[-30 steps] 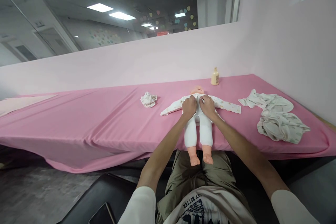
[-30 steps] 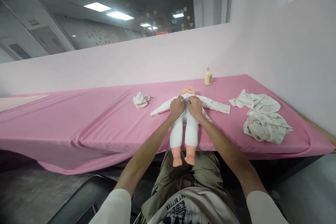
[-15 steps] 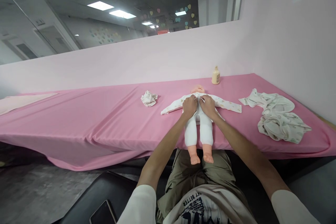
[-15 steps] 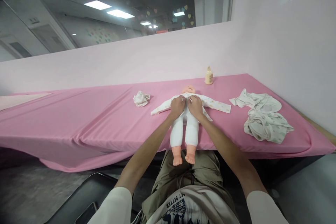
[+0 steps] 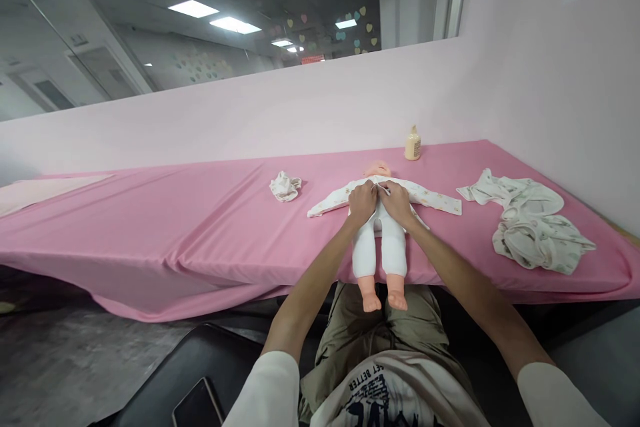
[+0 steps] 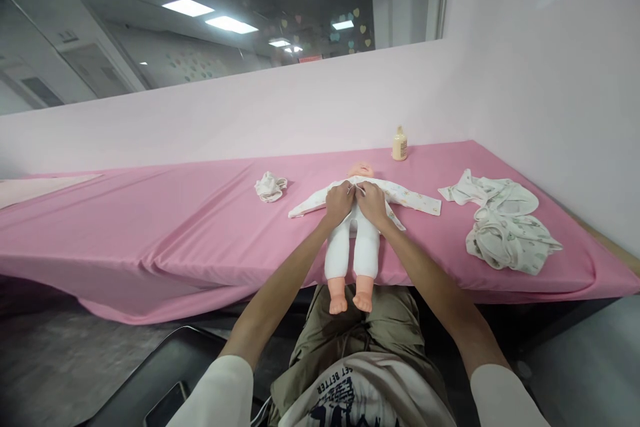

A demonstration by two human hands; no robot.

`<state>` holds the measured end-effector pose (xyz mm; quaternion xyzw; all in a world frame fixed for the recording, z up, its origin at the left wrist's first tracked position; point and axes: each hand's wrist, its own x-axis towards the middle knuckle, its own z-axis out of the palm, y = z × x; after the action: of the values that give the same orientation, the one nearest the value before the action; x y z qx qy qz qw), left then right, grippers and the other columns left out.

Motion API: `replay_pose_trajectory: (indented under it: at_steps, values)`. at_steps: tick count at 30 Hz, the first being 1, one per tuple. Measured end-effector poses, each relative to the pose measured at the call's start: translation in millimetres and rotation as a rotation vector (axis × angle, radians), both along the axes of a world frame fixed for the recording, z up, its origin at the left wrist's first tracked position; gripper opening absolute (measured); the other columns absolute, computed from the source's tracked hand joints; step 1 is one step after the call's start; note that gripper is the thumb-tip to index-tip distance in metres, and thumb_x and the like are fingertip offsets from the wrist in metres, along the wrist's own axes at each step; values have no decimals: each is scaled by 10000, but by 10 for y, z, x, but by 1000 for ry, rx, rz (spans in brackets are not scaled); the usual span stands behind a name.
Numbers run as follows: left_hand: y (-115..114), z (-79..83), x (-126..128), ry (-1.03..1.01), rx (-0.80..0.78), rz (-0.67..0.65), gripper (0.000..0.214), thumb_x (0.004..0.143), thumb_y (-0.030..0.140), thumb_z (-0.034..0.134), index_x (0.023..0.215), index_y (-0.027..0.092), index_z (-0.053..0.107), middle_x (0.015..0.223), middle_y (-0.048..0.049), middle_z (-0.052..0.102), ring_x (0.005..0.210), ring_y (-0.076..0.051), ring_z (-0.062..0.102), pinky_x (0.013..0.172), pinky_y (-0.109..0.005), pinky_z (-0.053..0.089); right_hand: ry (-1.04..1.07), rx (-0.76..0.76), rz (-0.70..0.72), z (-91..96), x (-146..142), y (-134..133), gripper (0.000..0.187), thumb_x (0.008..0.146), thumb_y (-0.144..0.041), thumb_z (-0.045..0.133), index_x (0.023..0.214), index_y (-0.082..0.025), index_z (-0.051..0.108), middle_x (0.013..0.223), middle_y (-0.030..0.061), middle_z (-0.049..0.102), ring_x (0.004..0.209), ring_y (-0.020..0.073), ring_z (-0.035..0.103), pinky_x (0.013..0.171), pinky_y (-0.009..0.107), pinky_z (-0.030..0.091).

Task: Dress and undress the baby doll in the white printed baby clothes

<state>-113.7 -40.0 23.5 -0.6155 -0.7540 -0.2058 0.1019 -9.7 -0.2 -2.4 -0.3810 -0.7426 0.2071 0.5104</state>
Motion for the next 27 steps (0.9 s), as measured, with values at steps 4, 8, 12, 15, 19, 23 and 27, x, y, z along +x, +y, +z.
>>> replay_pose_trajectory:
  at_steps: [4, 8, 12, 15, 19, 23, 27]
  values:
    - [-3, -11, 8, -3, -4, 6, 266, 989, 292, 362, 1047, 206, 607, 996, -77, 702, 953, -229, 648, 748, -294, 430, 76, -51, 12, 25, 7, -21, 209, 836, -237, 476, 830, -207, 683, 929, 46, 726, 881, 209, 626, 850, 346, 434]
    - [-21, -18, 30, 12, -15, 18, 278, 995, 299, 344, 1067, 204, 595, 1013, -78, 701, 941, -233, 651, 741, -296, 432, 163, -153, 42, 63, 24, -30, 186, 800, -270, 495, 752, -203, 662, 838, 22, 717, 806, 186, 613, 775, 316, 437]
    - [-61, -20, 60, 77, -21, 5, 269, 989, 253, 336, 1081, 185, 580, 964, -99, 698, 893, -239, 658, 740, -301, 428, 239, -247, 71, 89, 27, -20, 164, 758, -288, 519, 715, -193, 646, 802, 16, 702, 795, 184, 612, 751, 307, 441]
    - [-75, -32, 66, 105, -14, -23, 247, 967, 204, 359, 1098, 177, 566, 951, -112, 692, 882, -248, 660, 735, -306, 424, 248, -242, 73, 88, 18, -19, 159, 756, -283, 521, 702, -189, 638, 797, 19, 698, 786, 185, 608, 769, 319, 445]
    - [-54, -64, 60, 103, -6, -25, 254, 938, 152, 366, 1099, 176, 562, 931, -109, 689, 870, -253, 658, 742, -315, 425, 199, -153, 65, 76, 3, -46, 173, 787, -278, 497, 728, -201, 641, 816, 24, 700, 803, 188, 605, 808, 337, 455]
    - [-32, -82, 58, 84, 6, -19, 252, 932, 144, 367, 1081, 176, 568, 922, -105, 690, 854, -254, 658, 733, -317, 429, 174, -57, 71, 63, -8, -64, 172, 796, -247, 477, 737, -203, 632, 860, 45, 689, 866, 192, 598, 834, 338, 456]
    - [-47, -59, 65, 72, 1, -19, 244, 941, 167, 374, 1083, 172, 572, 934, -106, 691, 862, -252, 659, 716, -313, 433, 179, -60, 59, 55, -15, -61, 158, 787, -220, 479, 727, -199, 624, 878, 52, 687, 865, 192, 597, 837, 342, 456]
